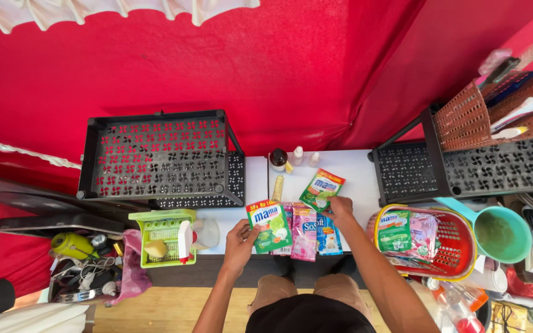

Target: The person organizes bathroom supplies on a white table. They place toothbrushes and toothpaste into a small brown basket, then arrange multiple packets of soap and other toiletries on the table surface.

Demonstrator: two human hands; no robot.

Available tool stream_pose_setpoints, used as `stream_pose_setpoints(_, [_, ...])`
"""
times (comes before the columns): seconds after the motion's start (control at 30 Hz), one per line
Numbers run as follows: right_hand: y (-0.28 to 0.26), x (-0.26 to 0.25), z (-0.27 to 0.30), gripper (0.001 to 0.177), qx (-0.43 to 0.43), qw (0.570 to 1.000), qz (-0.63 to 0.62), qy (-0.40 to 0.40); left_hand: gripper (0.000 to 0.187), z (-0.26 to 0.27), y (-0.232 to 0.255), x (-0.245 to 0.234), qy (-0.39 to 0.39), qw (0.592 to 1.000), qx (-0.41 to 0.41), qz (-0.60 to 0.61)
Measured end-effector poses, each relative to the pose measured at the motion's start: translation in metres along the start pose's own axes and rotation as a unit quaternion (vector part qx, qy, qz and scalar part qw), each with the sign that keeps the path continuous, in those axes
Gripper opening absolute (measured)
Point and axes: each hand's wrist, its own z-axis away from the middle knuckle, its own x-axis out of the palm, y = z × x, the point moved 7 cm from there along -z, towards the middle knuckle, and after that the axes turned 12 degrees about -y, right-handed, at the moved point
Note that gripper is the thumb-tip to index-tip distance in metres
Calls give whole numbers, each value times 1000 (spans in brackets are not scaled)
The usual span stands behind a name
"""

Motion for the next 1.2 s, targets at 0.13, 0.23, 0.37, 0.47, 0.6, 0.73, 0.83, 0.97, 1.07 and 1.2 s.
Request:
stream_pose_setpoints(0.13, [10, 9, -1, 21, -53, 985, -165, 9, 17, 1, -2, -1, -7, 1000, -29, 7])
stream_pose_setpoints(0.23, [10, 26, -2, 24, -61, 982, -177, 27, 17, -2, 7, 2, -19, 999, -23, -16])
stream_pose_setpoints(0.37, [0, 47, 2, 27, -69, 993, -93, 17, 16, -8, 20, 5, -36, 998, -5, -47])
stream_pose_setpoints(0.47, [-5, 54, 5, 24, -34, 998, -48, -6, 16, -8, 26, 4, -42, 998, 2, -46])
stream_pose_setpoints(0.6, [-17, 29, 13, 26, -41, 998, 21, 38, 16, -8, 27, -2, -41, 998, 0, -54])
stream_pose_setpoints(0.73, [-21, 7, 20, 25, -45, 990, 106, 78, 17, -5, 22, -2, -40, 997, -28, -59])
stream_pose_setpoints(0.83, [-27, 9, 19, 33, -63, 975, 182, 107, 19, -5, 22, -3, -36, 997, -32, -67])
stream_pose_setpoints(0.97, [-64, 9, 32, 49, -235, 851, 398, 249, 20, -5, 28, 0, -44, 996, -9, -81])
stream_pose_setpoints(1.07, [-72, 13, 17, 33, -221, 813, 498, 204, 19, -4, 32, 1, -52, 996, 8, -70])
stream_pose_setpoints(1.2, [-56, 5, -1, 28, -122, 836, 512, 154, 18, -4, 29, -1, -50, 995, 7, -85])
